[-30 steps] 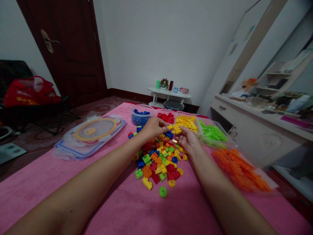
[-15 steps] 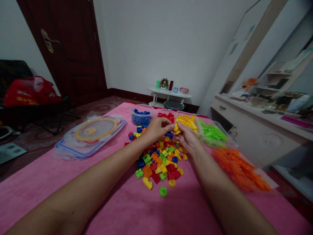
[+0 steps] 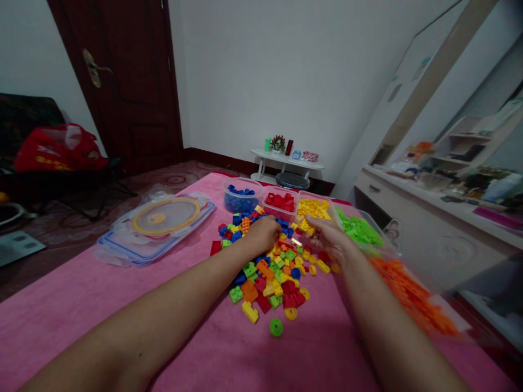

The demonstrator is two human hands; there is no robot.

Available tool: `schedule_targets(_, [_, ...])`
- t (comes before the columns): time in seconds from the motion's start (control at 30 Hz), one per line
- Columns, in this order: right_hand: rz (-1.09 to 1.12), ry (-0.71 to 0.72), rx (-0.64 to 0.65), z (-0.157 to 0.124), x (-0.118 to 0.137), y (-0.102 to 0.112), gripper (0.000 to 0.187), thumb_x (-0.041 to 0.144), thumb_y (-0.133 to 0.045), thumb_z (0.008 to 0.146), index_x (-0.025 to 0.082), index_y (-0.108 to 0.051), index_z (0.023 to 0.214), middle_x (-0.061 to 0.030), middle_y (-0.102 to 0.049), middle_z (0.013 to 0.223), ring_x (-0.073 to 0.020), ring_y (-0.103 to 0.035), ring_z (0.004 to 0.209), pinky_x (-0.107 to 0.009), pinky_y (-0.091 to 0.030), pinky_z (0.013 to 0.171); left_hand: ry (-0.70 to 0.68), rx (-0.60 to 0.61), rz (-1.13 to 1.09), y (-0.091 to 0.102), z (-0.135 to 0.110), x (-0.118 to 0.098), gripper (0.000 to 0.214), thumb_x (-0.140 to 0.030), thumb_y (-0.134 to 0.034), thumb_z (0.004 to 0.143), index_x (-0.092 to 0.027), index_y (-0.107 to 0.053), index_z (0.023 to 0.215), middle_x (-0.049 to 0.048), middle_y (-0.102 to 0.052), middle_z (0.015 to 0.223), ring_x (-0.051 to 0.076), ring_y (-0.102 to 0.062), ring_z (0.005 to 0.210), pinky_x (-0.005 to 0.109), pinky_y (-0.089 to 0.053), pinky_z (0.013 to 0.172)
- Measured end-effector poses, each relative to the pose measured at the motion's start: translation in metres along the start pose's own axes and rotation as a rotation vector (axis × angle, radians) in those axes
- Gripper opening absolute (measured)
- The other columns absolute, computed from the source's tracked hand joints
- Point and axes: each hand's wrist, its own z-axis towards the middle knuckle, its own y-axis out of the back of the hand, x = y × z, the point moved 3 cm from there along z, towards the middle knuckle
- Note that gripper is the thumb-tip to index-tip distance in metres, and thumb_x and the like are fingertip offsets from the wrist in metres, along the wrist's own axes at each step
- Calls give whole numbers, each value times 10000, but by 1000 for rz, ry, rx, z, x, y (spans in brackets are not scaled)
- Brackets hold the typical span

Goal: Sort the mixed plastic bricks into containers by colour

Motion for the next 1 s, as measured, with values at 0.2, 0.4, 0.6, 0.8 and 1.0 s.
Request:
schedule_targets(0.2, [-54, 163, -312, 33, 45, 21, 192, 363, -581, 827, 187, -568, 902, -38, -649, 802, -116, -616, 633, -212, -512, 550, 26, -1, 0, -5, 2, 5, 285, -130, -512, 752, -215, -737, 904, 71, -636, 925, 189, -601, 848, 262, -467, 717])
schedule_targets(0.4, [-940, 444, -442, 28, 66, 39, 351, 357, -605, 766, 150, -645, 1047, -104, -662, 1030, -215, -616, 925, -281, -476, 725, 1, -33, -5, -10, 2, 7, 272, -145, -506, 771, -222, -739, 889, 66, -636, 908, 183, -600, 842, 262, -464, 725])
schedule_targets(0.6, [-1712, 223, -75, -18, 35, 30, 240, 217, -609, 737, 188, -683, 964, -101, -680, 997, -242, -627, 898, -302, -429, 683, -11, -51, -9, -13, 3, 8, 251, -158, -508, 785, -211, -739, 869, 71, -633, 914, 179, -599, 847, 262, -461, 740])
schedule_targets(0.8, [-1836, 128, 69, -31, -1, 27, 466, 89, -650, 635, 142, -598, 1095, -167, -622, 1096, -274, -598, 961, -304, -414, 692, -17, -73, -9, -12, 3, 7, 261, -153, -506, 776, -208, -742, 872, 78, -637, 901, 189, -602, 835, 270, -462, 718])
schedule_targets(1.0, [-1663, 169, 179, -11, -5, -3, 281, 105, -600, 639, 173, -637, 909, -31, -653, 825, -147, -591, 720, -208, -365, 553, 4, -55, -35, -10, 3, 7, 271, -106, -509, 740, -196, -741, 846, 73, -647, 871, 180, -607, 826, 266, -466, 758])
